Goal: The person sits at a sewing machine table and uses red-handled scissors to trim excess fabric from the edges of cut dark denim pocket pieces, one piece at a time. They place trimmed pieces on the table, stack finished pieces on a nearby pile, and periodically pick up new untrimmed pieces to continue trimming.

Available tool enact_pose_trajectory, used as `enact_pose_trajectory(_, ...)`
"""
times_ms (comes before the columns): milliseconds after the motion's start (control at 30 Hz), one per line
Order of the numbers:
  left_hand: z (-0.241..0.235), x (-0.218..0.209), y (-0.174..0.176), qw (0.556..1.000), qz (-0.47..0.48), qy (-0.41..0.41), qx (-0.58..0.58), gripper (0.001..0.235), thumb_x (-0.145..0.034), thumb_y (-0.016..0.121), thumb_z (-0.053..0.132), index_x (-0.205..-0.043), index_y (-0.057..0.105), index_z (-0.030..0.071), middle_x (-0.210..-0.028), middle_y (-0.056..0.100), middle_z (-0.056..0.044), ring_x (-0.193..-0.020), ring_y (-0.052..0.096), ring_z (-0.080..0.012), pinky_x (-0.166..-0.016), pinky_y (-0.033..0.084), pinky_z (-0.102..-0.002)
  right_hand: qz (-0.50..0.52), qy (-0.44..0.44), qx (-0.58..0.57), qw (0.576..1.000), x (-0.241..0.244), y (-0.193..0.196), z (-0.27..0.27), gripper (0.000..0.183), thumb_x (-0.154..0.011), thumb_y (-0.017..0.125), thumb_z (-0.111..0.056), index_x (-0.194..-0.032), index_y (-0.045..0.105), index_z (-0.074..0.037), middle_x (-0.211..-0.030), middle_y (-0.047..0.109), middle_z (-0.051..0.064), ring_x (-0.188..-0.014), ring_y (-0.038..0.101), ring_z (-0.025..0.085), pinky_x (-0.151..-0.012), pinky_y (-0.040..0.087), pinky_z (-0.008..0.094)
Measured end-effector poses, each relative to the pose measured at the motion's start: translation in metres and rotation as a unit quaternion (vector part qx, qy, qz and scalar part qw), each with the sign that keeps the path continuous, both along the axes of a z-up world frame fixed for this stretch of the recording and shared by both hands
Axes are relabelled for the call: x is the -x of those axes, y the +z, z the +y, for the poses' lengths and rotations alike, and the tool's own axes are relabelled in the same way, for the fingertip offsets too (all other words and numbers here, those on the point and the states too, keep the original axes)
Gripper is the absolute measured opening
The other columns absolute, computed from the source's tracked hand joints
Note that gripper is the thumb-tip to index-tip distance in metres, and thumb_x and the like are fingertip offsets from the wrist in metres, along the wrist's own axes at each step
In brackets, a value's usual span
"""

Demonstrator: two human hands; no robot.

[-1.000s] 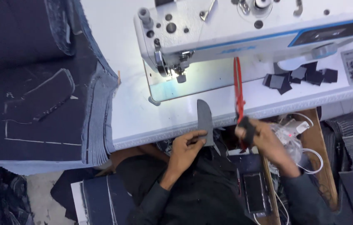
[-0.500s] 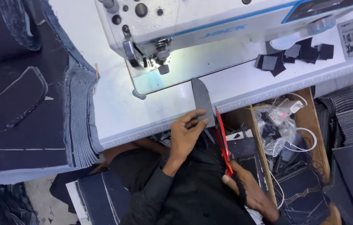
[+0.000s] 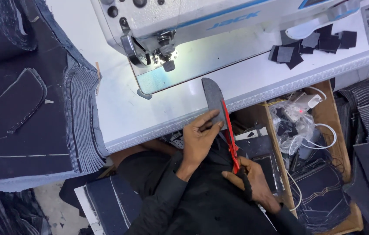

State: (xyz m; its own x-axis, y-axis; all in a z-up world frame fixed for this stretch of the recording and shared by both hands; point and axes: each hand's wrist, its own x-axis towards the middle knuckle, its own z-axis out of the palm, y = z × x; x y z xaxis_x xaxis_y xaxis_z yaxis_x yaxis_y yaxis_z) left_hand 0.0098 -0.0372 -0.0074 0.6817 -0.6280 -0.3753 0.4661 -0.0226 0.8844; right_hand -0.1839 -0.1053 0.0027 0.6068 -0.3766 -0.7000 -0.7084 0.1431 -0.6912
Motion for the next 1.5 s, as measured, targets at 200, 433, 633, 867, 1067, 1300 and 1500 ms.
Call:
enact_pose_trajectory(200, -0.005, -0.013, 0.016, 0.999, -0.015, -0.012, -0.041, 0.038, -0.093, 0.075, 0.005, -0.130, 0.069, -0.002, -0.112, 0.073, -0.011, -0.097, 0.066, -0.0108, -0.086, 0.060, -0.025, -0.022, -0.014, 0.048, 0.998, 0.011, -0.012, 0.004, 0.034, -0.079, 0.087, -0.018, -0.068, 0.057, -0.004, -0.057, 0.041, -0.007, -0.053, 0.037, 0.005, -0.048, 0.029, 0.027)
enact_pose_trajectory(433, -0.011, -0.019, 0.026, 0.980, -0.170, -0.046, -0.097, 0.038, -0.092, 0.075, 0.005, -0.130, 0.069, 0.003, -0.117, 0.075, -0.006, -0.096, 0.069, -0.0098, -0.083, 0.059, -0.023, 0.014, -0.001, 0.078, 0.997, 0.002, 0.004, -0.002, 0.038, -0.079, 0.087, -0.030, -0.073, 0.058, -0.005, -0.056, 0.040, -0.002, -0.054, 0.038, 0.007, -0.049, 0.035, 0.029)
enact_pose_trajectory(633, -0.002, -0.001, -0.001, 0.998, -0.039, -0.046, 0.005, 0.043, -0.094, 0.072, -0.001, -0.137, 0.065, -0.003, -0.121, 0.066, -0.007, -0.097, 0.059, -0.0074, -0.082, 0.058, -0.023, -0.012, 0.024, 0.110, 0.994, -0.014, 0.013, -0.008, 0.047, -0.068, 0.093, -0.030, -0.081, 0.055, -0.005, -0.058, 0.039, 0.000, -0.055, 0.037, 0.008, -0.048, 0.036, 0.029)
enact_pose_trajectory(867, -0.009, -0.009, 0.018, 0.999, -0.026, -0.022, 0.008, 0.043, -0.094, 0.070, 0.001, -0.135, 0.060, -0.002, -0.121, 0.066, -0.008, -0.102, 0.064, -0.0065, -0.087, 0.059, -0.021, -0.031, -0.026, 0.116, 0.992, -0.009, 0.004, -0.003, 0.039, -0.074, 0.089, -0.023, -0.067, 0.055, -0.004, -0.052, 0.045, -0.001, -0.051, 0.039, 0.006, -0.045, 0.034, 0.030)
enact_pose_trajectory(1067, -0.015, -0.013, 0.018, 0.994, -0.077, -0.002, -0.076, 0.030, -0.097, 0.072, 0.002, -0.125, 0.064, -0.006, -0.105, 0.071, -0.013, -0.087, 0.063, -0.0089, -0.071, 0.050, -0.020, -0.045, -0.030, 0.155, 0.986, -0.004, 0.004, 0.000, 0.047, -0.076, 0.090, -0.029, -0.066, 0.053, -0.003, -0.051, 0.039, 0.000, -0.051, 0.034, 0.007, -0.044, 0.031, 0.030)
enact_pose_trajectory(1300, -0.015, -0.010, 0.016, 0.995, -0.091, -0.021, -0.037, 0.034, -0.097, 0.070, 0.003, -0.130, 0.066, -0.004, -0.112, 0.075, -0.013, -0.096, 0.069, -0.0077, -0.079, 0.057, -0.019, -0.014, -0.024, 0.097, 0.995, -0.001, 0.009, -0.003, 0.047, -0.075, 0.089, -0.033, -0.070, 0.054, -0.003, -0.055, 0.043, 0.000, -0.051, 0.038, 0.006, -0.044, 0.032, 0.030)
enact_pose_trajectory(1500, -0.001, 0.003, -0.003, 0.997, -0.048, -0.048, -0.021, 0.045, -0.098, 0.073, -0.002, -0.142, 0.065, -0.003, -0.109, 0.062, -0.012, -0.096, 0.059, -0.0105, -0.082, 0.054, -0.022, 0.009, -0.009, 0.053, 0.999, -0.017, 0.026, -0.012, 0.042, -0.071, 0.089, -0.035, -0.080, 0.059, -0.007, -0.057, 0.048, 0.000, -0.053, 0.044, 0.007, -0.048, 0.039, 0.028)
